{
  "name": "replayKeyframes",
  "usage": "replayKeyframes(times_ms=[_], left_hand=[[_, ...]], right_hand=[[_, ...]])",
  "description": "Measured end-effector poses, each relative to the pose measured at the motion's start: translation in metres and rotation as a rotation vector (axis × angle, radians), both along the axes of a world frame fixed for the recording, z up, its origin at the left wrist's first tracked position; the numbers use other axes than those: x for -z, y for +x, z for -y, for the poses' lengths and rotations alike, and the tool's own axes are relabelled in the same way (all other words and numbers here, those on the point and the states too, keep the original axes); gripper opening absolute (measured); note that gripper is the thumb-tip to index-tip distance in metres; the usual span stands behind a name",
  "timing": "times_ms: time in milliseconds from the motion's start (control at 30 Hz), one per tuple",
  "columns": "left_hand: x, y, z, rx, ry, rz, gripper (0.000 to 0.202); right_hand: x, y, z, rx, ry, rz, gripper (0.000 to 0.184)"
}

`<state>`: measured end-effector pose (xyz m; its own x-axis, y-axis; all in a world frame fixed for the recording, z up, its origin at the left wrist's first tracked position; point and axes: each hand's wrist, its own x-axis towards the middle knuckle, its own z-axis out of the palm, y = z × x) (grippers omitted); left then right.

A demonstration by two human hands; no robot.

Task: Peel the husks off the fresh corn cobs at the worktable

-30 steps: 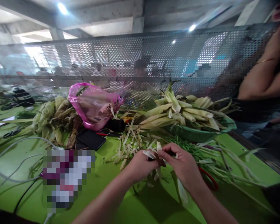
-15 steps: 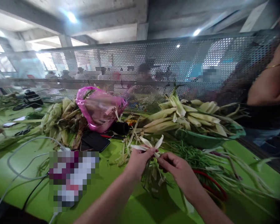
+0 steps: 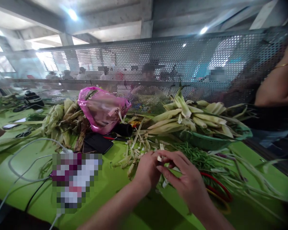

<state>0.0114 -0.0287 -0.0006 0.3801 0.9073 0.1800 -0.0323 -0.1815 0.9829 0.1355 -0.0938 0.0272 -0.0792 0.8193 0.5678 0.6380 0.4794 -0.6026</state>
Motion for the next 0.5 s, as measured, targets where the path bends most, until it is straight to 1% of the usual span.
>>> replayKeyframes(times_ms=[67,100,133,200,300,333,400,500], left_hand=[[0.001,0.001,0.0,0.007,0.159,-0.212,0.016],[0.001,0.001,0.0,-0.005,0.221,-0.286,0.017],[0.002,0.001,-0.001,-0.017,0.219,-0.294,0.018],[0.001,0.0,-0.004,0.014,0.102,-0.168,0.017],[-0.004,-0.002,-0.005,0.144,-0.177,0.119,0.013],[-0.007,-0.002,-0.005,0.167,-0.252,0.189,0.013],[-0.013,-0.003,-0.003,0.185,-0.361,0.271,0.015],[-0.017,-0.006,-0.001,0.236,-0.475,0.328,0.02]], right_hand=[[-0.001,0.001,0.001,-0.016,0.074,0.012,0.014],[-0.001,0.002,0.001,-0.002,0.101,0.007,0.01],[-0.001,0.005,0.001,0.023,0.116,-0.003,0.008],[-0.002,0.011,0.001,0.093,0.109,-0.025,0.007],[-0.004,0.017,0.001,0.152,0.06,-0.044,0.01],[-0.005,0.018,0.0,0.158,0.042,-0.05,0.012],[-0.006,0.019,-0.001,0.156,0.007,-0.069,0.014],[-0.006,0.02,-0.004,0.139,-0.034,-0.1,0.015]])
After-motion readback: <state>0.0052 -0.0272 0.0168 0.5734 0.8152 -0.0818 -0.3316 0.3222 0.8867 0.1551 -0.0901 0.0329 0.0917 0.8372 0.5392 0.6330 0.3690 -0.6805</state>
